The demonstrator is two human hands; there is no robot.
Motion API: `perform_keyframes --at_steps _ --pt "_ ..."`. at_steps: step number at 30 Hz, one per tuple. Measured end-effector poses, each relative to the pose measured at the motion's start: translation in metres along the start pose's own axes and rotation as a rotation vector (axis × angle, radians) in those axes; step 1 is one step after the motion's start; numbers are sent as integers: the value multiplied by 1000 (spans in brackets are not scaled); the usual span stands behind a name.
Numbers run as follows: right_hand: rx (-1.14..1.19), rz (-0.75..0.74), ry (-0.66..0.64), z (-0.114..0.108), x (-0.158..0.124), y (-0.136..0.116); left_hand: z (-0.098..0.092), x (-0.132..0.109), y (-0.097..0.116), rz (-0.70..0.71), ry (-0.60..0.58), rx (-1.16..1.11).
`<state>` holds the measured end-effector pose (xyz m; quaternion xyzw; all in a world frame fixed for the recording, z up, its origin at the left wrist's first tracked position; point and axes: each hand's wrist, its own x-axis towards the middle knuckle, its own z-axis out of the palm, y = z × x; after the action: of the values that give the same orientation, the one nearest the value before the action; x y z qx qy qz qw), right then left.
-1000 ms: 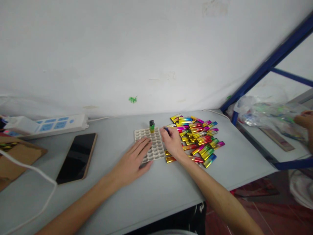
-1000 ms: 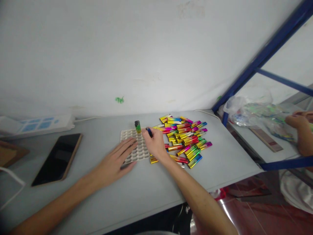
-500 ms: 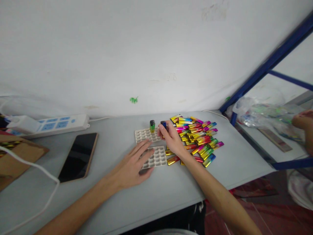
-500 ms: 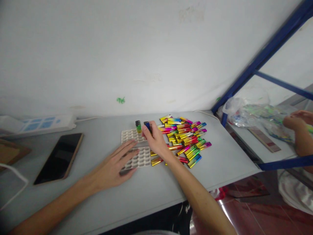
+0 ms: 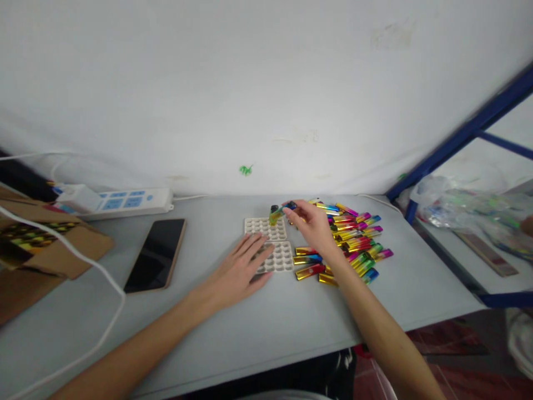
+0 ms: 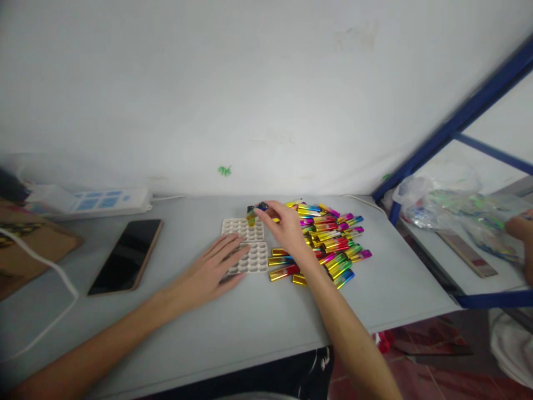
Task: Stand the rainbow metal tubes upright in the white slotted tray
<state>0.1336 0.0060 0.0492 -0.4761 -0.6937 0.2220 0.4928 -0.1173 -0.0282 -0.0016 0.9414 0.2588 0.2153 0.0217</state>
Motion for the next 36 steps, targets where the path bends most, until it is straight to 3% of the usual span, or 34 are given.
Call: perform_keyframes --at_steps 5,7,11,15,22,28,33,36 --pt "-364 -292 -248 5 39 -8 -2 3 -1 -10 14 -31" --pt "-472 -340 -324 11 51 -6 -2 3 -1 -12 12 -32" --pt "-510 -273 -424 19 59 2 -1 3 0 -17 11 -31" --pt "-480 -178 -480 12 56 1 0 3 0 -19 4 -32" --pt "-646 -174 -648 14 69 -10 2 2 -1 -14 1 -30" --pt "-558 -30 -608 17 72 -9 2 3 -3 -4 17 -29" --pt "-315 -46 -390 -19 57 -1 0 3 -3 -4 26 -44" --pt "-384 -16 -267 -46 43 12 0 2 -3 -5 33 -56"
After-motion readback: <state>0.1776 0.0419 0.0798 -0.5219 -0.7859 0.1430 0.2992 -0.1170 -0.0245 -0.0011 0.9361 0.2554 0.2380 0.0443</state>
